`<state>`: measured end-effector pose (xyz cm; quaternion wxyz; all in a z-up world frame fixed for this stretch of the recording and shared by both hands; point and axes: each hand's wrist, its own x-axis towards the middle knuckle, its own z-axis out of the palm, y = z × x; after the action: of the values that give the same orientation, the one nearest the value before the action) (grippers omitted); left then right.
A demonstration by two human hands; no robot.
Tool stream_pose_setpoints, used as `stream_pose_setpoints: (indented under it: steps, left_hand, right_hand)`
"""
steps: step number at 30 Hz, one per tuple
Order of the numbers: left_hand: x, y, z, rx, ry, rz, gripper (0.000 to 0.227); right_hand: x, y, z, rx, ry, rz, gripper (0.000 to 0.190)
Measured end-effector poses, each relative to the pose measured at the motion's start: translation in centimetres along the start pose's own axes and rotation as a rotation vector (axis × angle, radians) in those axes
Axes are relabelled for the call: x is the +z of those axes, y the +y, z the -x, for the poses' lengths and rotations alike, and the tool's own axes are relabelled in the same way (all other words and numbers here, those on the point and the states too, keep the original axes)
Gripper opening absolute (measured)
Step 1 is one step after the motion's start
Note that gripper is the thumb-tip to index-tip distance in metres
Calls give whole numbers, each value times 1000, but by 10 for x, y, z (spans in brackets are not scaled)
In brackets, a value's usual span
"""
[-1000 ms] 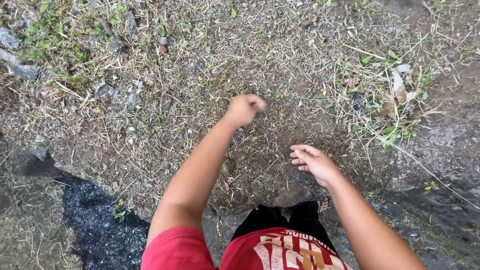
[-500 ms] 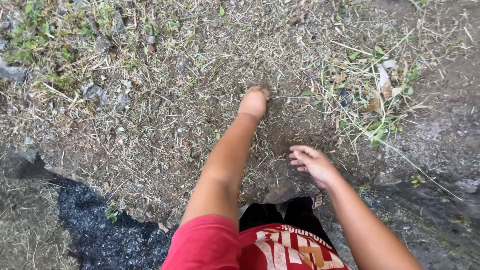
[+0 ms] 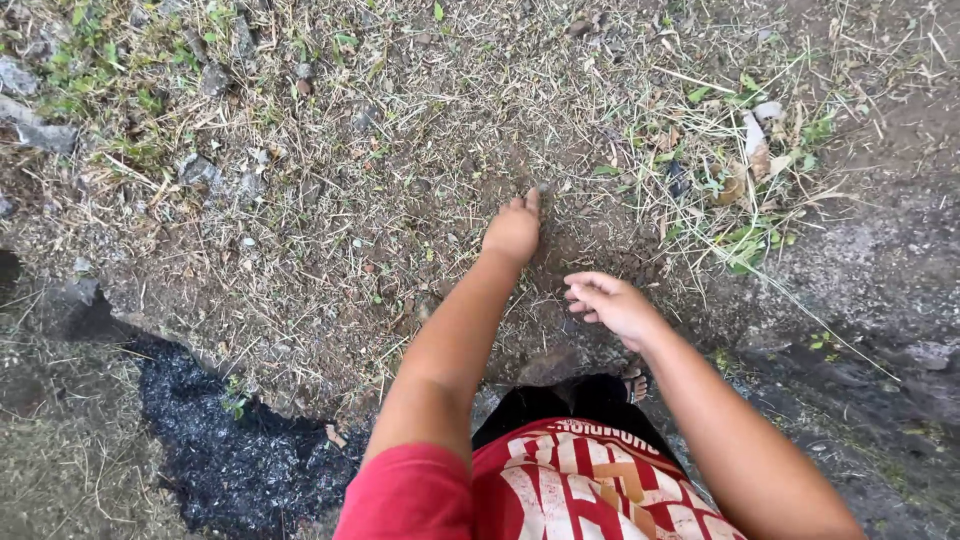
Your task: Clearing dry grass and weeds from a patch of ground by hand.
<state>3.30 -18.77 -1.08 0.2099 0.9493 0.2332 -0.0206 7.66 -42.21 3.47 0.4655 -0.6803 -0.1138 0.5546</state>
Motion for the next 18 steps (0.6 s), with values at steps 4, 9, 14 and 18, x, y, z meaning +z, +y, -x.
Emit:
stream_pose_setpoints:
  steps: [4,9,14,18]
  left_hand:
    - [29,-24,-19,-76,-56,-143,29]
    - [36,1,11,281,-42,-77,25]
    - [-2,112,-21,62,-6,332,39]
    - [-75,192,-74,225,110,519,88]
  right_hand:
    - [-16,9,1,-22,-12,-1,35]
    - [-41,18,6,-36,-15,-51,35]
    - [-54,24,2,39,3,21,34]
    - [-62,19,-3,17,-23,52,32]
